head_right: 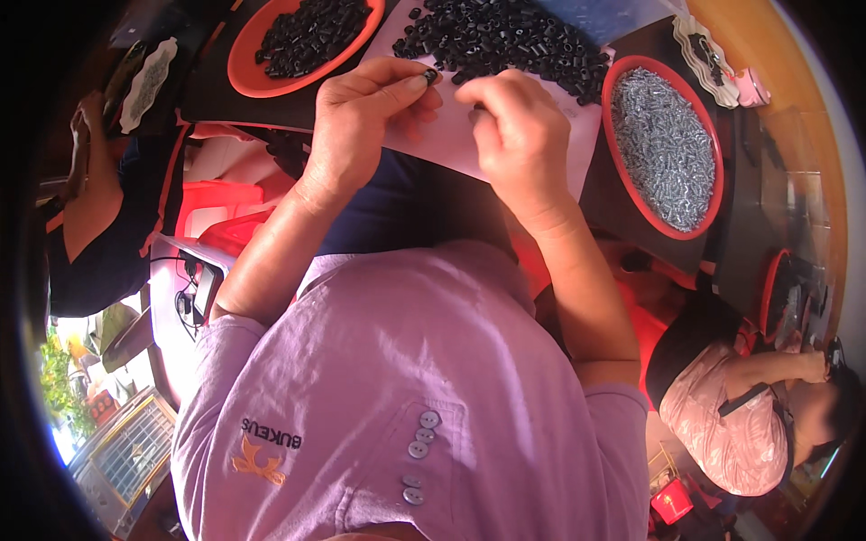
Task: The person assembles plastic components by inserting small pieces into them by hand.
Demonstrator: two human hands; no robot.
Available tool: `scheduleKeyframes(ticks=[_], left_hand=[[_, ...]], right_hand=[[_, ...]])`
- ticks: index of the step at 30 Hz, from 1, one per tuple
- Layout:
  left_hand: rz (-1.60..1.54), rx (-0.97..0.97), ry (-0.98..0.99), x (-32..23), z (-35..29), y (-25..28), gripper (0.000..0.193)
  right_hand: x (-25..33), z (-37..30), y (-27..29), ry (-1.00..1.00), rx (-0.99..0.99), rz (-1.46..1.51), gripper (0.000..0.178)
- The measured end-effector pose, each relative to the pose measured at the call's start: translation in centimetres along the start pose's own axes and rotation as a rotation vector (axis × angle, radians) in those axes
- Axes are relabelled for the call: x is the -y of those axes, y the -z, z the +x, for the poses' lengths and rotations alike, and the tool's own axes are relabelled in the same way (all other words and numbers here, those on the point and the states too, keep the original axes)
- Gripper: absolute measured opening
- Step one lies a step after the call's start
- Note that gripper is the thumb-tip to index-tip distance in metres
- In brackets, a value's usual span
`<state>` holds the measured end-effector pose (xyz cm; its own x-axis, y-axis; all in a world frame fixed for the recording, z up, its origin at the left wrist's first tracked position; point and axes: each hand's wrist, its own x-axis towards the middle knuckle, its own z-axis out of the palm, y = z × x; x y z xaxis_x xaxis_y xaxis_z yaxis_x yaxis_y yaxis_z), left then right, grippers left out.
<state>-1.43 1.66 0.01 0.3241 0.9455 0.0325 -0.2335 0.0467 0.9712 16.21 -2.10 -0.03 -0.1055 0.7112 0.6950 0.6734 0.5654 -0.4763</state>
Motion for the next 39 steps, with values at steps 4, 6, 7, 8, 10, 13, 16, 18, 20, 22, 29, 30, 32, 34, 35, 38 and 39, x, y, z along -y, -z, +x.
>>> scheduleKeyframes(ticks=[4,6,7,8,10,13,16,18,20,22,29,30,32,34,35,38,39], left_hand=[[0.11,0.059,-0.011,0.0,-0.1,-0.7,0.017],[0.136,0.073,0.005,0.0,0.0,-1.2,0.017],[0.115,0.074,0.006,-0.1,0.0,-1.3,0.016],[0.1,0.077,-0.007,-0.1,0.1,-1.4,0.015],[0.11,0.073,0.002,-0.1,0.2,-1.5,0.014],[0.121,0.072,0.009,0.1,0.3,-1.4,0.014],[0.091,0.059,0.004,0.4,0.2,-1.5,0.013],[0.065,0.047,-0.008,0.6,0.2,-1.7,0.012],[0.117,0.036,-0.054,0.7,0.1,-1.7,0.011],[0.11,0.031,-0.042,0.7,0.1,-1.7,0.011],[0.043,0.01,0.006,0.7,-0.1,-1.9,0.012],[0.044,0.007,0.02,0.7,-0.2,-2.0,0.012],[0.072,0.033,-0.024,0.6,-0.4,-2.2,0.013],[0.055,0.02,0.008,0.6,-0.5,-2.4,0.013],[0.038,0.008,0.018,0.6,-0.5,-2.4,0.013],[0.016,-0.002,0.039,0.5,-0.5,-2.4,0.013],[0.019,-0.003,0.052,0.4,-0.5,-2.4,0.013]], right_hand=[[0.6,1.3,0.7,-0.409,-0.055,0.433,0.022],[0.9,1.8,1.0,-0.439,-0.049,0.521,0.022],[1.0,2.1,1.0,-0.461,-0.053,0.609,0.022],[1.1,2.2,1.0,-0.485,-0.049,0.6,0.022],[1.1,2.4,1.0,-0.503,-0.041,0.641,0.02],[0.8,2.3,0.7,-0.575,-0.047,0.683,0.019],[0.4,2.0,0.5,-0.589,-0.053,0.696,0.018],[0.3,1.9,0.3,-0.602,-0.061,0.72,0.018],[0.3,1.7,0.0,-0.615,-0.077,0.739,0.018],[0.6,1.4,-0.5,-0.548,-0.139,0.699,0.018],[0.7,0.9,-0.7,-0.446,-0.127,0.594,0.019],[0.7,0.8,-0.7,-0.444,-0.145,0.633,0.02],[0.6,0.7,-0.8,-0.444,-0.164,0.673,0.022],[0.7,0.5,-0.8,-0.468,-0.215,0.683,0.019],[0.7,0.4,-0.8,-0.466,-0.219,0.685,0.019],[0.5,0.4,-0.6,-0.363,-0.161,0.509,0.019],[0.4,0.4,-0.5,-0.327,-0.154,0.502,0.019]])
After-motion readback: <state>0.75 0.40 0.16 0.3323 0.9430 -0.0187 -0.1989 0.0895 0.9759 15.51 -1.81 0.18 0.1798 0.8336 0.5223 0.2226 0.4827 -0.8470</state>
